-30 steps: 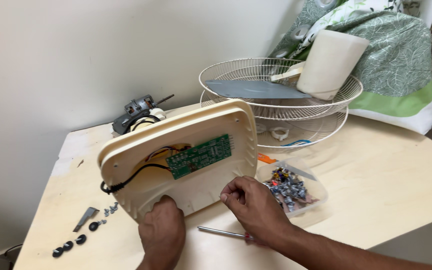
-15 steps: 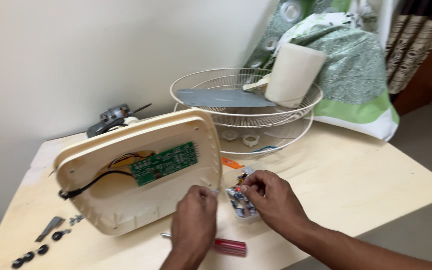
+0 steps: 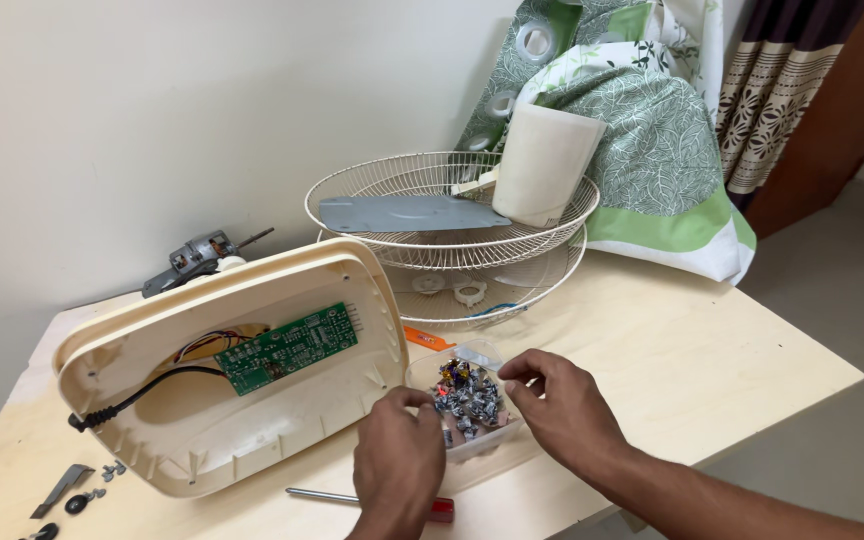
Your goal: The person services a disassembled table fan lying on a table. They sort small screws and hardware from the fan housing into a container, thread screws into the housing by hand, and use a red-handled screwdriver to tighten screws securing the circuit board inside the fan base.
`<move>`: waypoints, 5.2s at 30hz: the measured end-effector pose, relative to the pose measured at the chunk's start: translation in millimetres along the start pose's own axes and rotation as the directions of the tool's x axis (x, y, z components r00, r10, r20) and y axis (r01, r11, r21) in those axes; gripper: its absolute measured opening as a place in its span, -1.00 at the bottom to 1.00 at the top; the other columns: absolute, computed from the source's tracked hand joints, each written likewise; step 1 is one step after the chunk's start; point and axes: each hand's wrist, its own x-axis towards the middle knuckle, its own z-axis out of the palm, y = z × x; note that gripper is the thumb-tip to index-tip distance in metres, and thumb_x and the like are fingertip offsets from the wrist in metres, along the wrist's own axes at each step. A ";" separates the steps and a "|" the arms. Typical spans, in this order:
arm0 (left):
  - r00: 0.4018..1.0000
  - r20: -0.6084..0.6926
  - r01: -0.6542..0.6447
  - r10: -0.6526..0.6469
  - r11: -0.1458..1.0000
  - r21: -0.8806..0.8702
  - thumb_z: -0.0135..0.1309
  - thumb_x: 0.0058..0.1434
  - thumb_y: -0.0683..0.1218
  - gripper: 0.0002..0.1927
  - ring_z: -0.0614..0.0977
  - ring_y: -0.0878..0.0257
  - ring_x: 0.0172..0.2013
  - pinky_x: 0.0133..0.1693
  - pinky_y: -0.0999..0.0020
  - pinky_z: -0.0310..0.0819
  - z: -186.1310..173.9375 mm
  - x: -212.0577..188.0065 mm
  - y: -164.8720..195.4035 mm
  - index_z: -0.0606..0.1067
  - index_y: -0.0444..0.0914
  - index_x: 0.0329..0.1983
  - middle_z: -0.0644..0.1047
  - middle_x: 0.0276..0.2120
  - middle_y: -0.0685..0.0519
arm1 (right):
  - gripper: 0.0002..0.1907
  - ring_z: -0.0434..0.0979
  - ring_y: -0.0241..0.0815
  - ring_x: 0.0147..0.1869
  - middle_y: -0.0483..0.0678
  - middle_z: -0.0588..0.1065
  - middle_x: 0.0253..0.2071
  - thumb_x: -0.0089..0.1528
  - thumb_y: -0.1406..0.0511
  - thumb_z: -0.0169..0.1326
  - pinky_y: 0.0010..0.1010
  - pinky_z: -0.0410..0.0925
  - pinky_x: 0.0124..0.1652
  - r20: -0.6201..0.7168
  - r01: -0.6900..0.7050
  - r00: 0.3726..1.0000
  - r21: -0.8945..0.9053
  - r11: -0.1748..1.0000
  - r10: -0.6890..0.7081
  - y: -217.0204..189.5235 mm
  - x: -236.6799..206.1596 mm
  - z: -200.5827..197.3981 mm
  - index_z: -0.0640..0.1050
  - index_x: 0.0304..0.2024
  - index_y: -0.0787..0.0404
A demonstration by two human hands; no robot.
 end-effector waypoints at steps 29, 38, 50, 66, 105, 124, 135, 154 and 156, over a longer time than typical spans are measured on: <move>0.969 0.168 -0.177 0.182 0.983 -0.045 -0.03 0.26 -0.04 -0.52 0.65 0.02 0.07 0.16 0.13 0.45 63.8 -19.4 35.6 0.29 -0.15 0.26 0.62 0.05 -0.02 | -0.65 0.48 -0.03 0.18 0.01 0.48 0.04 0.21 0.31 0.08 -0.18 0.33 0.14 -0.257 0.205 0.932 -0.212 0.956 -0.257 43.5 7.7 -63.4 0.49 0.07 0.16; 0.981 -0.164 -0.099 0.106 0.994 0.051 0.07 0.18 -0.05 -0.51 0.66 0.06 -0.01 0.05 0.09 0.52 6.5 2.7 -87.5 0.39 -0.08 0.22 0.64 -0.14 0.03 | -0.65 0.53 -0.07 0.10 -0.02 0.48 0.02 0.21 0.28 0.08 -0.23 0.38 0.13 0.357 0.453 0.838 -0.035 0.891 -0.412 -44.3 -27.7 30.6 0.47 0.07 0.13; 0.484 -0.445 -0.427 0.753 0.648 0.631 0.11 0.07 -0.15 -0.22 0.21 -0.18 0.33 0.31 -0.16 -0.03 -137.1 -21.5 -104.7 0.15 -0.29 0.39 0.26 0.29 -0.31 | -0.59 0.40 0.09 0.17 0.07 0.40 0.06 0.22 0.32 0.07 -0.12 0.31 0.17 0.731 0.671 0.589 -0.205 0.712 -0.345 -49.7 -59.6 105.4 0.43 0.15 0.07; 0.895 0.225 -0.419 0.385 0.553 0.720 0.38 0.08 0.17 -0.22 0.55 -0.01 0.17 0.17 0.08 0.47 -263.2 60.9 -19.9 0.34 -0.22 0.26 0.53 0.14 -0.12 | -0.55 0.33 -0.28 -0.41 -0.06 0.42 -0.27 0.29 0.26 -0.02 -0.41 0.27 -0.42 0.473 -0.313 0.866 0.261 0.913 0.161 -130.3 -107.2 81.5 0.45 0.25 0.10; 0.896 0.231 -0.441 0.378 0.709 0.551 -0.32 0.40 0.38 -0.28 0.22 -0.02 0.43 0.43 -0.12 -0.11 -250.2 112.0 -37.2 0.22 -0.10 0.46 0.30 0.38 -0.09 | -0.58 0.29 -0.30 -0.51 -0.08 0.45 -0.29 0.37 0.22 -0.05 -0.42 0.21 -0.50 0.404 -0.376 0.893 0.424 0.824 0.200 -156.4 -76.4 92.3 0.41 0.29 0.10; 0.927 0.182 -0.368 0.326 0.713 0.597 -0.45 0.36 0.40 -0.27 0.35 0.02 0.37 0.39 -0.22 -0.07 -237.1 117.1 -18.3 0.33 -0.05 0.38 0.43 0.28 0.00 | -0.62 0.22 -0.33 -0.50 -0.10 0.42 -0.32 0.39 0.26 -0.09 -0.47 0.17 -0.51 0.426 -0.376 0.895 0.553 0.743 0.136 -151.7 -40.9 74.2 0.41 0.26 0.09; 0.936 0.181 -0.350 0.303 0.727 0.591 -0.46 0.36 0.41 -0.27 0.31 0.02 0.38 0.39 -0.24 -0.10 -236.8 116.1 -19.1 0.31 -0.05 0.39 0.41 0.29 0.00 | -0.61 0.20 -0.33 -0.49 -0.08 0.39 -0.28 0.39 0.29 -0.09 -0.47 0.18 -0.51 0.424 -0.394 0.895 0.599 0.697 0.141 -152.8 -41.0 73.1 0.37 0.27 0.08; 0.940 0.192 -0.340 0.283 0.713 0.613 -0.50 0.38 0.41 -0.26 0.32 0.05 0.39 0.41 -0.27 -0.12 -238.9 113.9 -12.8 0.29 -0.04 0.42 0.42 0.30 0.01 | -0.81 0.18 -0.47 -0.58 -0.15 0.30 -0.45 0.40 0.29 -0.13 -0.74 0.14 -0.66 0.785 -0.815 0.550 0.428 -0.391 -0.287 -134.2 3.2 85.5 0.36 -0.20 0.33; 0.938 0.183 -0.342 0.293 0.711 0.614 -0.50 0.37 0.40 -0.27 0.31 0.06 0.40 0.40 -0.28 -0.11 -238.8 114.2 -13.7 0.29 -0.02 0.42 0.40 0.32 0.03 | -0.81 0.13 -0.50 -0.62 -0.17 0.29 -0.47 0.42 0.28 -0.12 -0.75 0.11 -0.69 0.767 -0.831 0.537 0.410 -0.375 -0.350 -135.8 6.0 89.5 0.37 -0.20 0.30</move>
